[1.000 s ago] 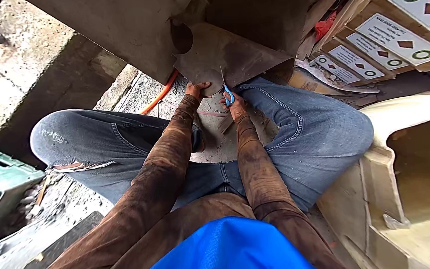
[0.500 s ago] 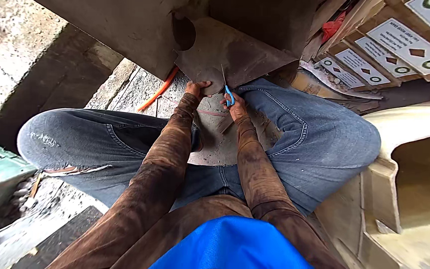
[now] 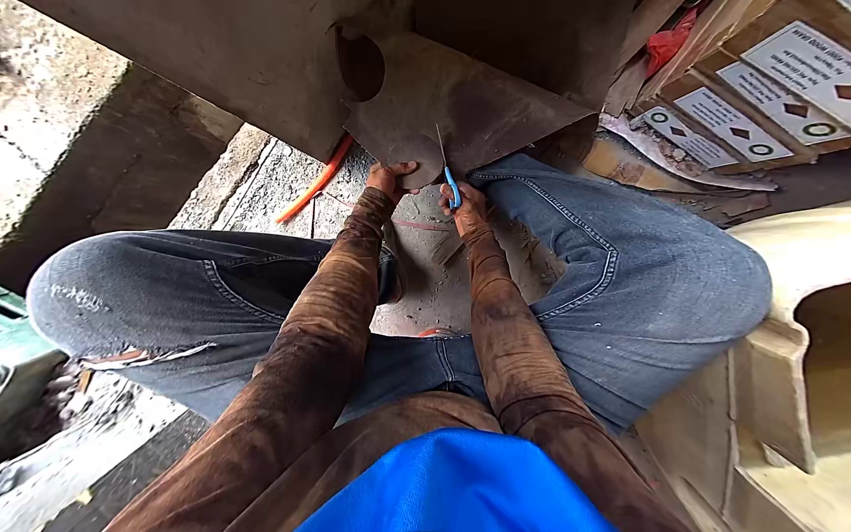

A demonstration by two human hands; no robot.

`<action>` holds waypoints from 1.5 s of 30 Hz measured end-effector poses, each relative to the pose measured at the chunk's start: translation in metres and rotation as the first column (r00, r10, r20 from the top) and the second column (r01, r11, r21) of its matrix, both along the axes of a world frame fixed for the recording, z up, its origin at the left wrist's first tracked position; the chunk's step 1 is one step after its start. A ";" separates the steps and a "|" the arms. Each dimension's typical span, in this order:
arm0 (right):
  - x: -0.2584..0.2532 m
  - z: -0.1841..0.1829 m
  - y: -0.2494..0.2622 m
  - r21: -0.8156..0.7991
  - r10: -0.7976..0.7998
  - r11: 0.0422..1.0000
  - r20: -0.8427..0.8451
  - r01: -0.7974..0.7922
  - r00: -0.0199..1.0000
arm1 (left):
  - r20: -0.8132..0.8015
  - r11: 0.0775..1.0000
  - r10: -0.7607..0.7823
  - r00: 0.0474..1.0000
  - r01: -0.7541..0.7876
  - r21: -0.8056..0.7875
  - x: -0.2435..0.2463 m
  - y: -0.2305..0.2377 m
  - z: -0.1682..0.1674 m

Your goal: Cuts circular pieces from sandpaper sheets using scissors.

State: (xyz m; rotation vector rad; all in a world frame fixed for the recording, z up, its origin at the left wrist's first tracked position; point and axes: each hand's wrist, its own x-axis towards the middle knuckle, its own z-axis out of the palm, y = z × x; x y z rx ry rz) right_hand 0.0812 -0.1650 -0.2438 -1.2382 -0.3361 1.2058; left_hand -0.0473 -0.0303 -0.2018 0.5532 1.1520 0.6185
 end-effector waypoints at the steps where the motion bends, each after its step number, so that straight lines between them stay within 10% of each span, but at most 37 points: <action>1: 0.001 -0.001 0.000 0.010 0.000 1.000 0.012 0.000 1.000 | -0.002 1.000 -0.005 1.000 0.005 -0.002 0.000 0.001 -0.001; 27: 0.019 0.014 0.000 -0.129 0.217 0.966 -0.060 -0.223 0.974 | -0.037 1.000 -0.020 0.999 0.020 0.011 -0.004 0.005 -0.003; 32: 0.010 0.095 -0.025 -0.513 0.659 0.631 -0.042 -0.582 0.751 | -0.054 0.999 -0.034 0.998 0.035 0.022 -0.004 0.004 -0.001; 35: 0.037 0.162 -0.042 -0.765 0.855 0.400 0.114 -0.504 0.505 | -0.042 0.998 -0.044 0.998 0.045 0.033 -0.004 0.000 -0.006; 40: 0.060 0.204 -0.037 -0.339 0.332 0.920 0.399 -0.199 0.854 | 0.007 1.000 -0.021 1.000 0.021 -0.007 -0.008 -0.014 -0.024; 45: 0.014 0.123 0.007 -0.521 0.180 0.839 0.534 0.154 0.826 | -0.001 0.994 0.091 0.996 -0.090 -0.060 0.004 -0.037 -0.019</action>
